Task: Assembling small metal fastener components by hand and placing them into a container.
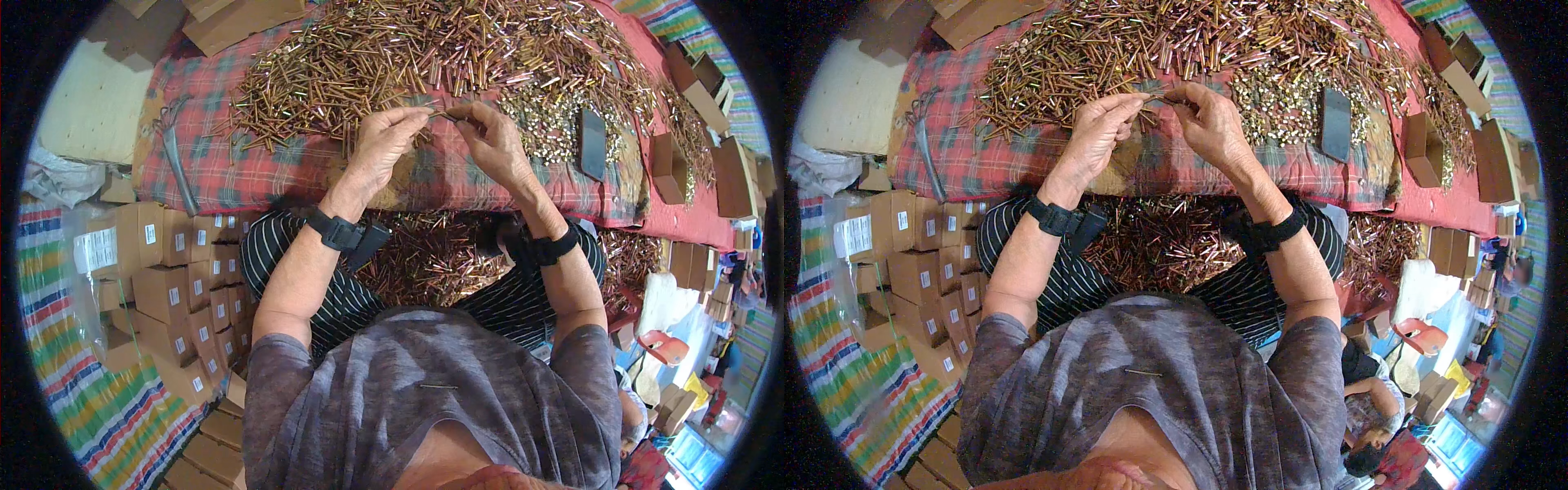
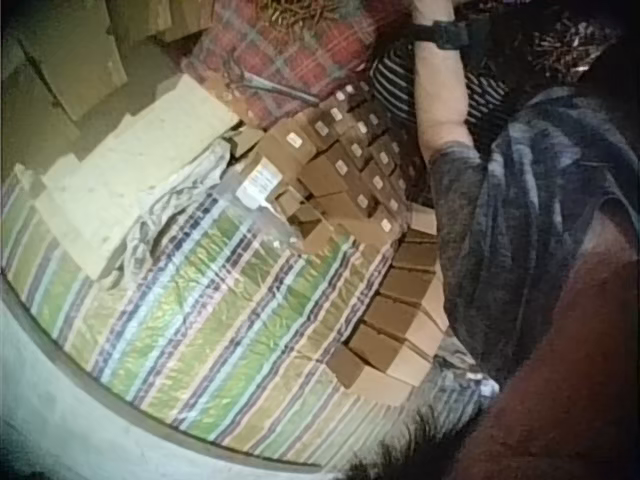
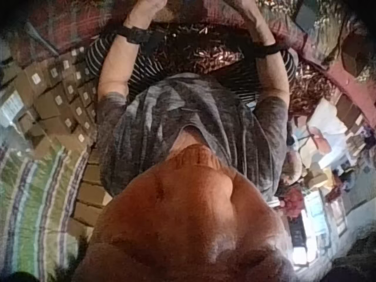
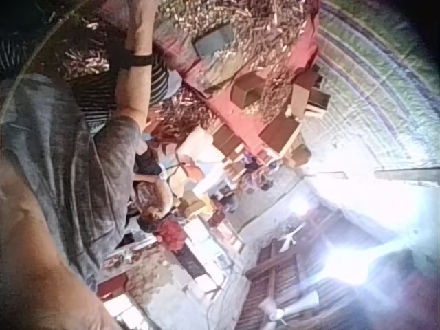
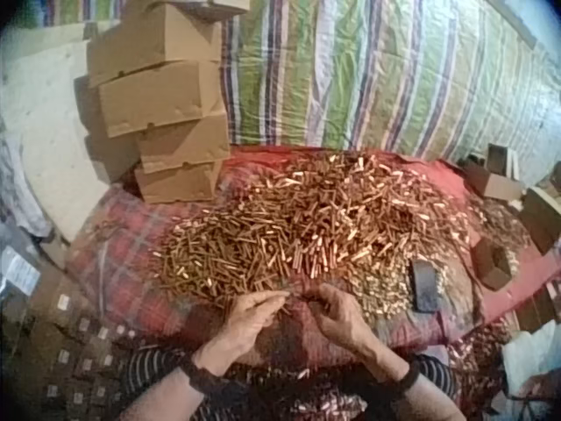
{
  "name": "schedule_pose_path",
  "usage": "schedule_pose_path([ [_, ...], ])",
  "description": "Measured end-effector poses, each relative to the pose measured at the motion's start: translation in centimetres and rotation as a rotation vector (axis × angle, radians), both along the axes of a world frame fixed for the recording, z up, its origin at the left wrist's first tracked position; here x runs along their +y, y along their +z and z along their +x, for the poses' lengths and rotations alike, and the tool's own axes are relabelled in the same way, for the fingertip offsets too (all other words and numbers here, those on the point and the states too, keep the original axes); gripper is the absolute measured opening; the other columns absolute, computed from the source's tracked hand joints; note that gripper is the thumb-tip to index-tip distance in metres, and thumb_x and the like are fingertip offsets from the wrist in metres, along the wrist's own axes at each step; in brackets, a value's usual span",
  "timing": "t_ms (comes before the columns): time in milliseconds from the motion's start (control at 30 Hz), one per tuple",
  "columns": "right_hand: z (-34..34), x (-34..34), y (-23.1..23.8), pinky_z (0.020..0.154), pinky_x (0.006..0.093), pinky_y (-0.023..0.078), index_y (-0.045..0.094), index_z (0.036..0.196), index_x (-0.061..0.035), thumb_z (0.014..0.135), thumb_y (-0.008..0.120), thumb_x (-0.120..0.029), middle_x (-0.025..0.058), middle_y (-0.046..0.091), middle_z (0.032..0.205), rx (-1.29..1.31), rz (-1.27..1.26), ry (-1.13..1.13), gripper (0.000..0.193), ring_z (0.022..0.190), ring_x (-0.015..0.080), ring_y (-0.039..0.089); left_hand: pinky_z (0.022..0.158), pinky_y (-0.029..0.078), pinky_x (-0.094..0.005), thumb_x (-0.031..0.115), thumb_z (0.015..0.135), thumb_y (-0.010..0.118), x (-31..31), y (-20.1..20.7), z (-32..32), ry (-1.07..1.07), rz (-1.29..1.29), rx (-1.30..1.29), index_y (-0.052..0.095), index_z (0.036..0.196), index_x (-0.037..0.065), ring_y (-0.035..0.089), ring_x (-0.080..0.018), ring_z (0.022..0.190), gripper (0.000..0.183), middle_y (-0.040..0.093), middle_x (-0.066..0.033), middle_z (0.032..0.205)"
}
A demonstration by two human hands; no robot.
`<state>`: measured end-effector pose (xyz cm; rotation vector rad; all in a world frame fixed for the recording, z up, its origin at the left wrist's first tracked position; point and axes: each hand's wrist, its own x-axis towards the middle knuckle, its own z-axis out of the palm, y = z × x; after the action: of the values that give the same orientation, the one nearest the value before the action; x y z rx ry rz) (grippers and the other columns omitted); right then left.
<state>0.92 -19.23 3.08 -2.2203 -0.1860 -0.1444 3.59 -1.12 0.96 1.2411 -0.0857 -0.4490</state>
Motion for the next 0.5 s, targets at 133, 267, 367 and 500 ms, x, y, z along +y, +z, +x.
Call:
schedule_pose_path([
  [133,-0.1,-0.6,-0.5,0.066,0.0267,0.045,0.062,0.099,-0.0018,0.083,0.052,-0.003,0.0094,0.063,0.085,0.012,0.044,-0.030,0.019,0.074,0.0142,0.058,0.048,0.028,-0.0148,0.014,0.086,0.057,0.0,-0.4,0.3,-0.029,-0.060,0.040,0.062,0.102,-0.001,0.035,-0.0007,0.055,0.022,0.046,0.0066,0.070],
  [267,-0.1,-1.1,-0.8,0.072,0.0243,0.045,0.061,0.101,0.0001,0.085,0.050,-0.001,0.0070,0.064,0.091,0.038,0.109,-0.012,0.019,0.082,0.0107,0.057,0.048,0.028,-0.0148,0.014,0.086,0.057,-0.2,0.1,0.2,-0.021,-0.073,0.060,0.062,0.102,0.000,0.035,-0.0006,0.056,0.022,0.045,0.0067,0.070],
  [367,-0.1,-1.3,-1.0,0.073,0.0241,0.045,0.062,0.100,-0.0007,0.085,0.050,0.000,0.0047,0.063,0.089,-0.002,0.085,0.005,0.019,0.083,0.0093,0.057,0.048,0.029,-0.0148,0.014,0.087,0.056,-0.3,0.0,0.2,-0.082,-0.023,0.032,0.061,0.103,0.000,0.036,-0.0008,0.056,0.022,0.045,0.0069,0.069],
  [500,-0.1,-1.0,-1.3,0.064,0.0248,0.045,0.061,0.099,-0.0012,0.084,0.052,-0.001,0.0060,0.061,0.081,0.027,0.250,0.011,0.017,0.070,0.0124,0.055,0.049,0.032,-0.0148,0.016,0.087,0.055,-0.3,0.1,0.3,-0.121,0.051,-0.031,0.061,0.101,0.000,0.038,-0.0014,0.056,0.022,0.046,0.0064,0.068],
])
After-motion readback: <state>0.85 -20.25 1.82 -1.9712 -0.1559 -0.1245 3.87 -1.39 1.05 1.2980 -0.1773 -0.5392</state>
